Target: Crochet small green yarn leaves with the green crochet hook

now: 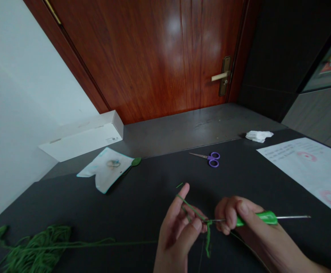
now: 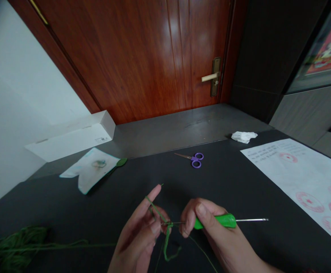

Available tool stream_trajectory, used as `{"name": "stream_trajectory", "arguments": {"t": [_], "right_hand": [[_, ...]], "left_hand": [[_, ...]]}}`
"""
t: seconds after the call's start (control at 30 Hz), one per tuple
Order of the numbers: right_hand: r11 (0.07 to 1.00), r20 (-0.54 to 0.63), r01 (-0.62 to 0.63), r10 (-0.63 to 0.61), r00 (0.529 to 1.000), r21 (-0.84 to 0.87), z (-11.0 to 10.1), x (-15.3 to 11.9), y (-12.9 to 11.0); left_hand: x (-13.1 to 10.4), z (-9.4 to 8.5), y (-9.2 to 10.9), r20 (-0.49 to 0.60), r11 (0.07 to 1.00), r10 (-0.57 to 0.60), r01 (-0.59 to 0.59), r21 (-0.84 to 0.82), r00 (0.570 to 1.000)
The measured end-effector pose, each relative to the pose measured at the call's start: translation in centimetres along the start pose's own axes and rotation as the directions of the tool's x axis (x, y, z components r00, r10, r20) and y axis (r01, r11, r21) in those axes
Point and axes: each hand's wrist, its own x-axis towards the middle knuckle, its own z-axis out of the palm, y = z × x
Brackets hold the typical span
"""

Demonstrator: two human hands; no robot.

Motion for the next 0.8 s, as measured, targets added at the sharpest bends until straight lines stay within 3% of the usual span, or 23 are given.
{"name": "stream_trajectory", "arguments": {"t": [0.23, 0.53, 0.67, 0.8], "right_hand": [[0.995, 0.016, 0.034, -0.033, 0.999, -0.092, -0.3, -0.1, 0.3], [0.934, 0.081, 0.171, -0.153, 0.985, -0.315, -0.9, -0.7, 0.1], [0.785, 0.222, 0.331, -0.25, 0.942, -0.524, -1.1, -1.0, -0.9], [0.525, 0.396, 0.51, -0.321, 0.86, -0.681, -1.0, -1.0, -1.8]], "left_hand": [[0.3, 0.0, -0.2, 0.004, 0.996, -0.008, 0.008, 0.09, 1.0], [0.6, 0.0, -0.8, -0.025, 0.997, -0.072, 0.072, -0.001, 0.997], [0.5, 0.2, -0.6, -0.03, 0.997, -0.077, 0.077, -0.008, 0.997], [0.4, 0.4, -0.5, -0.061, 0.995, -0.095, 0.097, 0.033, 0.994]]}}
